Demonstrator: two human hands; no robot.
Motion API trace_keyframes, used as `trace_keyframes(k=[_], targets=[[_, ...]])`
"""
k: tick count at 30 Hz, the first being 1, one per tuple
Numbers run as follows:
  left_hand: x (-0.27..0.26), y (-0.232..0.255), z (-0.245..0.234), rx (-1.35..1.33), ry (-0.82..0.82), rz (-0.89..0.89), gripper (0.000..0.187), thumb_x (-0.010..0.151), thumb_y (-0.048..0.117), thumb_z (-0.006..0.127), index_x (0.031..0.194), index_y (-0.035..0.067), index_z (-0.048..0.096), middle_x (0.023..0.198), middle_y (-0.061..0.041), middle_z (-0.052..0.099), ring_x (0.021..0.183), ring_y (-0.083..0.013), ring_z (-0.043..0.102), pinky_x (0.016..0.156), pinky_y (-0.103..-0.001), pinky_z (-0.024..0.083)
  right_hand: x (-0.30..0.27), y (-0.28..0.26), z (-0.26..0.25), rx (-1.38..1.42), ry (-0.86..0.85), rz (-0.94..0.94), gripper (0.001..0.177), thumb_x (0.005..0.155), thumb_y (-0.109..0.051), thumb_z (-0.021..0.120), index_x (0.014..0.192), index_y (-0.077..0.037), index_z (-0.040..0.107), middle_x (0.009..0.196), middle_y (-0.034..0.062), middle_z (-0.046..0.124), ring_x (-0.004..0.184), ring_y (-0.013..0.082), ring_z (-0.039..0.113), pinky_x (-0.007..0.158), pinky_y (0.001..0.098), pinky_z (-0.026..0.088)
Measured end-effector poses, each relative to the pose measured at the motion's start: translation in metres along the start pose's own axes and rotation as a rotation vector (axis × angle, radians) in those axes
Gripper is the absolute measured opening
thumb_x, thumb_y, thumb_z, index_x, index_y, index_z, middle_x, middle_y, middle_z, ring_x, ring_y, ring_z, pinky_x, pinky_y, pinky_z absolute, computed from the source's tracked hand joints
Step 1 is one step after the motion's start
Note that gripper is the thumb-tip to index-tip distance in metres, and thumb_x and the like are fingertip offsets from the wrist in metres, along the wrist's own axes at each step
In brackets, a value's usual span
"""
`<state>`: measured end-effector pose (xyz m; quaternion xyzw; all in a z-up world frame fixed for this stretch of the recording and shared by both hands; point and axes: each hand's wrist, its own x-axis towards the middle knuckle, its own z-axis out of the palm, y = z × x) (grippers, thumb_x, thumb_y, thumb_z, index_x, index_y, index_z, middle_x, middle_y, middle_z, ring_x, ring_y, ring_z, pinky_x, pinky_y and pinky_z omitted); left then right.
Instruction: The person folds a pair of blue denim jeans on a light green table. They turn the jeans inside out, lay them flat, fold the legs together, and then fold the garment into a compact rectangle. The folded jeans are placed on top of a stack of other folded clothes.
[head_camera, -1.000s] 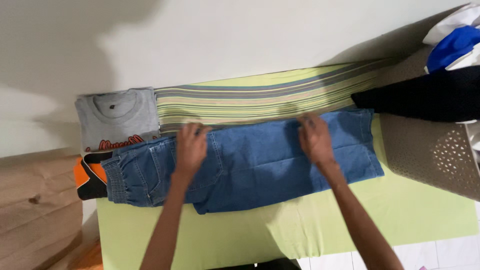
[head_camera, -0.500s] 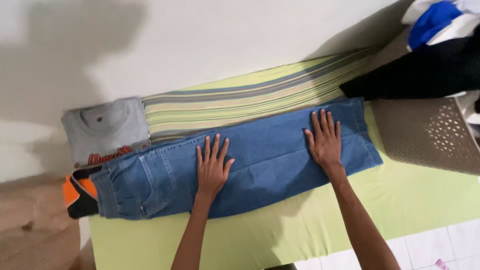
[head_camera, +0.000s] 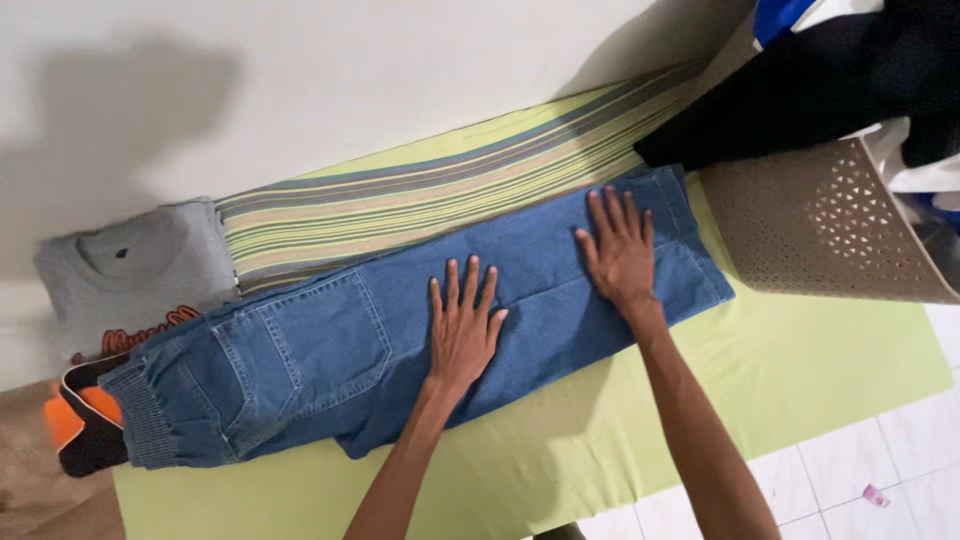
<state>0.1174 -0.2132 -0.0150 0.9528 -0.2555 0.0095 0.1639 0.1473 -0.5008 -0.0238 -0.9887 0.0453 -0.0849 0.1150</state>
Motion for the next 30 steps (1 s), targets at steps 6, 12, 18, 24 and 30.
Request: trace_keyframes(k=[6,12,18,24,30], targets=[[0.022,0.028,-0.002,-0.111,0.003,0.093,0.07,0.098,0.049,0.054,0.156,0.014,0.038,0.166,-0.016,0.024,0.151,-0.0472,0.016,0.119,-0.068,0.013,-0.005,0.038,-0.019,-0.024,0.072,0.067,0.055,0.113,-0.037,0.047,0.158,-0.005,0.043,0.162,0.0162,0.044,0.154,0.0364,0.035,0.127,0.0581,0.023],[0.048,0.075,0.018,-0.111,-0.004,0.129,0.064,0.102,0.039,0.054,0.159,0.014,0.039,0.169,-0.014,0.024,0.156,-0.0448,0.017,0.122,-0.067,0.014,-0.055,0.002,-0.023,0.085,-0.008,-0.122,0.057,0.104,-0.035,0.053,0.155,-0.013,0.045,0.162,0.0185,0.04,0.151,0.0389,0.034,0.121,0.0574,0.023],[0.06,0.109,0.039,-0.038,-0.009,0.065,0.061,0.104,0.031,0.054,0.16,0.012,0.038,0.17,-0.017,0.024,0.157,-0.0408,0.019,0.124,-0.064,0.016,-0.04,0.043,-0.036,0.045,-0.033,-0.034,0.058,0.106,-0.038,0.053,0.157,-0.013,0.044,0.164,0.0161,0.037,0.152,0.0362,0.032,0.124,0.0556,0.024],[0.079,0.157,0.051,-0.119,-0.021,0.074,0.069,0.101,0.037,0.055,0.159,0.006,0.036,0.168,-0.019,0.024,0.155,-0.0403,0.019,0.123,-0.065,0.015,0.012,0.077,-0.028,-0.019,-0.017,-0.129,0.061,0.108,-0.039,0.047,0.16,-0.008,0.04,0.166,0.011,0.038,0.154,0.0325,0.032,0.123,0.0557,0.027],[0.087,0.165,0.056,-0.106,-0.038,0.071,0.068,0.1,0.039,0.055,0.157,0.007,0.037,0.167,-0.019,0.023,0.155,-0.0405,0.018,0.121,-0.066,0.014,0.014,0.091,-0.023,-0.103,0.014,-0.099,0.063,0.109,-0.04,0.049,0.161,-0.006,0.036,0.165,0.0111,0.038,0.152,0.0344,0.033,0.122,0.0558,0.027]])
